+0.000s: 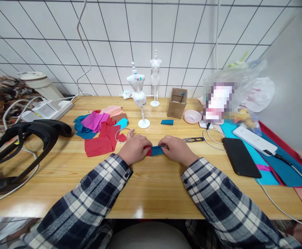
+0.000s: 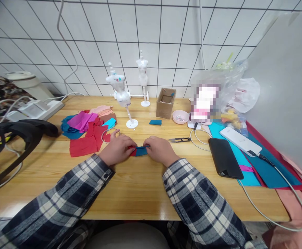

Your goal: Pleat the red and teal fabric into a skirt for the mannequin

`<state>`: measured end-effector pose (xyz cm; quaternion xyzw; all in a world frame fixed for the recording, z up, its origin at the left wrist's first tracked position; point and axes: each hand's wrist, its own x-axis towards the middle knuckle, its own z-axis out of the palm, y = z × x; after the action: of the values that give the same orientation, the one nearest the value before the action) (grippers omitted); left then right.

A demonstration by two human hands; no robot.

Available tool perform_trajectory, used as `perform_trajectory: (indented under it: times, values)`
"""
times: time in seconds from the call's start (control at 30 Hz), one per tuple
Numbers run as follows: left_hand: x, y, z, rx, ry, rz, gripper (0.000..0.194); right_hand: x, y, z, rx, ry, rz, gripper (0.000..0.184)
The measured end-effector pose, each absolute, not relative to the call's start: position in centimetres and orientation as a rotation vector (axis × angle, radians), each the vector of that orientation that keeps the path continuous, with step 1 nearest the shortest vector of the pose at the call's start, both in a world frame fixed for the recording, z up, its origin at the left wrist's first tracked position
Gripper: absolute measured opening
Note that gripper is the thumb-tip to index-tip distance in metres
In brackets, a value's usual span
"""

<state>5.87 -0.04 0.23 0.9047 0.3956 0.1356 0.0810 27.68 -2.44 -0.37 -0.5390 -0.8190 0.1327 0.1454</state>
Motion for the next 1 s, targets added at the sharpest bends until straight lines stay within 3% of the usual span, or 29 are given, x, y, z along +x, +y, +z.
perform_trajectory:
  times: [0.5, 0.8, 1.0]
  values:
    - [5.8, 0.1, 0.1, 2.705, 1.185, 0.398, 0.018, 28.1, -2.0, -0.9, -1.436, -2.383, 0.349, 0.016]
    - [6.0, 0.0, 0.6, 2.962, 1.051, 0.304, 0.023, 28.5, -2.0, -0.3, -1.36, -2.58, 0.254, 0.023]
    - [5.8, -0.2, 1.2, 3.004, 0.967, 0.274, 0.017, 28.7, -2.3, 0.3, -1.339, -2.592, 0.261, 0.025]
